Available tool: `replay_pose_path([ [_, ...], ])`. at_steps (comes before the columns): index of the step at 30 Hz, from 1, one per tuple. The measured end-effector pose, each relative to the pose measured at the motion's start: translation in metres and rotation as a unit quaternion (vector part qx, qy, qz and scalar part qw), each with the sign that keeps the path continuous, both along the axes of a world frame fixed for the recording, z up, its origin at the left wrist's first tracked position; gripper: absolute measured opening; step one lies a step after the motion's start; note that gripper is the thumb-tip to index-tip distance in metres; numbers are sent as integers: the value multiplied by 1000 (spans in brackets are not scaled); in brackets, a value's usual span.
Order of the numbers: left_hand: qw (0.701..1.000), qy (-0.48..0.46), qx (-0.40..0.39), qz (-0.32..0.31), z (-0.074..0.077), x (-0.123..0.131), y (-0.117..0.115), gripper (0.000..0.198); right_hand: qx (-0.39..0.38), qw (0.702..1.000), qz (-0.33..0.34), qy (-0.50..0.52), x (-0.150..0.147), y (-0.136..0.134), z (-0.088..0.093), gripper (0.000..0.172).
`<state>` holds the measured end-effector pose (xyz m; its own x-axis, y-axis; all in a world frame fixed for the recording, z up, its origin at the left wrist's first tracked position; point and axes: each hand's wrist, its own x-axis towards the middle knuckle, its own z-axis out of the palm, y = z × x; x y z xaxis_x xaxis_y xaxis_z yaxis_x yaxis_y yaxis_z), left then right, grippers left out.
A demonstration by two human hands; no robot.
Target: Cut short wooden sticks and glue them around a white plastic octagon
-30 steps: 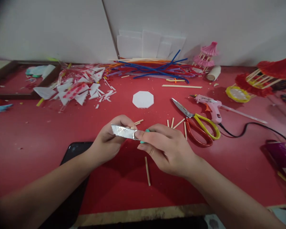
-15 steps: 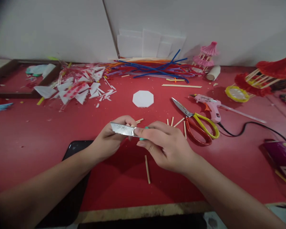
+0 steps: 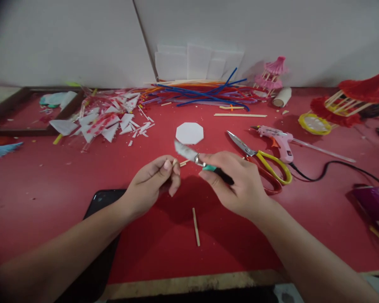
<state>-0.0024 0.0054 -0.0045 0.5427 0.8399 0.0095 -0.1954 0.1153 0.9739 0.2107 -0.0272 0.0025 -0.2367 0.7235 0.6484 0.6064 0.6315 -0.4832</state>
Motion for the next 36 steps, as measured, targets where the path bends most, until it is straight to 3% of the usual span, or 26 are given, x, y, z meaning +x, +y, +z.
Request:
replay_pose_path([
  [4, 999, -36, -23, -33, 0, 0, -2, 31, 11, 997, 57, -59, -5, -1, 0, 22],
  [11, 997, -45, 4, -58, -3, 0, -5, 30, 25, 991, 61, -114, -4, -2, -3, 24],
  [28, 999, 17, 35, 3, -3, -1, 0, 35, 27, 989, 12, -142, -12, -3, -2, 22],
  [31, 998, 32, 48, 22, -3, -1, -1, 39, 4, 990, -31, -134, -4, 6, -2, 22],
  [35, 998, 31, 62, 12, -3, -3, -4, 41, 28, 983, -171, -65, 16, 17, 0, 17],
  [36, 998, 24, 61, 16, -3, -3, -4, 40, 20, 984, -167, -58, 18, 17, 0, 19],
])
